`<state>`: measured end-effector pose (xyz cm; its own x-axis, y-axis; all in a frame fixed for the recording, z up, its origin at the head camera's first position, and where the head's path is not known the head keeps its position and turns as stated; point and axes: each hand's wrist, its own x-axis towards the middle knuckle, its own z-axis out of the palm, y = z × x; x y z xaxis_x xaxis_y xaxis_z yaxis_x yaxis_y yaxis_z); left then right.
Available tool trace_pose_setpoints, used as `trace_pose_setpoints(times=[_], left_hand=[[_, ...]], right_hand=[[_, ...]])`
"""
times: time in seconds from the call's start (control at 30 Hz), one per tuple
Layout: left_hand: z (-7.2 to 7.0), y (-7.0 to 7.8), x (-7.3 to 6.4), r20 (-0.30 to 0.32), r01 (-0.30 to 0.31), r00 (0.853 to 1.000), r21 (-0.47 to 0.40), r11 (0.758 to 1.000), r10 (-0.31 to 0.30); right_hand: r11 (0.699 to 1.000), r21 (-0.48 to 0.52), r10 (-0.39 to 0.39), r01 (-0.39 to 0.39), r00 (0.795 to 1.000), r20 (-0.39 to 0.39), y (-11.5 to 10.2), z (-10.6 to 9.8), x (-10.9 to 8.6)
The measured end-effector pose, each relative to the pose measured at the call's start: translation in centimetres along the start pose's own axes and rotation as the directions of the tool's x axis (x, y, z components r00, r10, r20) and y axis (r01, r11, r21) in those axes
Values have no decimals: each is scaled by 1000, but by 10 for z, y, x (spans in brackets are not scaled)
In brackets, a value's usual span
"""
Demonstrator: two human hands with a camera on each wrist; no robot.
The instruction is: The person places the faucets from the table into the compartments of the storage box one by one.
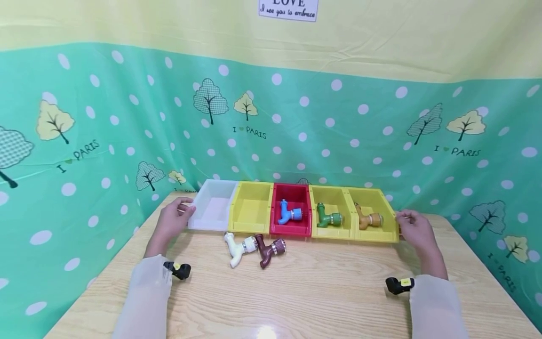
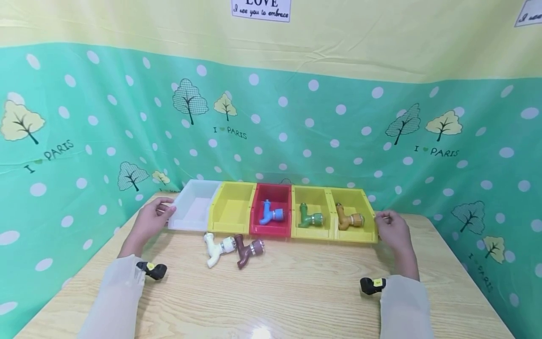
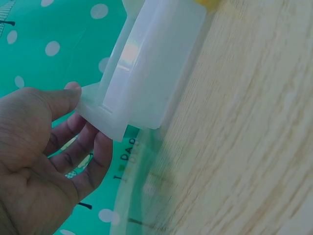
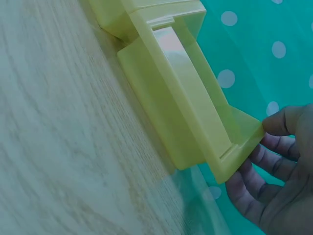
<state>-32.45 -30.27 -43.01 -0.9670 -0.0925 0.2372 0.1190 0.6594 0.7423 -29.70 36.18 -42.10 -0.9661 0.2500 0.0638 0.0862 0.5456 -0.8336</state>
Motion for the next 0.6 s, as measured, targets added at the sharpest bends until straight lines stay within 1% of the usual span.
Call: trace_pose_setpoints(times=[0.13, 0.27, 0.43, 0.6], left_hand=[[0, 1, -1, 3, 5, 1000, 15, 1000, -5], [0, 4, -1, -23, -11, 1000, 35, 999, 12], [1, 11, 1, -59, -66, 996, 54, 996, 69], [3, 24, 2, -92, -149, 983, 104, 983, 159]], right_hand=[[1000, 22, 2, -2, 1000, 3, 3, 0, 1], [999, 38, 3, -3, 1000, 5, 4, 0, 2], [1000, 25, 6, -6, 1000, -4, 4, 0, 2], [1000, 29, 10, -10, 1000, -1, 4, 0, 1]])
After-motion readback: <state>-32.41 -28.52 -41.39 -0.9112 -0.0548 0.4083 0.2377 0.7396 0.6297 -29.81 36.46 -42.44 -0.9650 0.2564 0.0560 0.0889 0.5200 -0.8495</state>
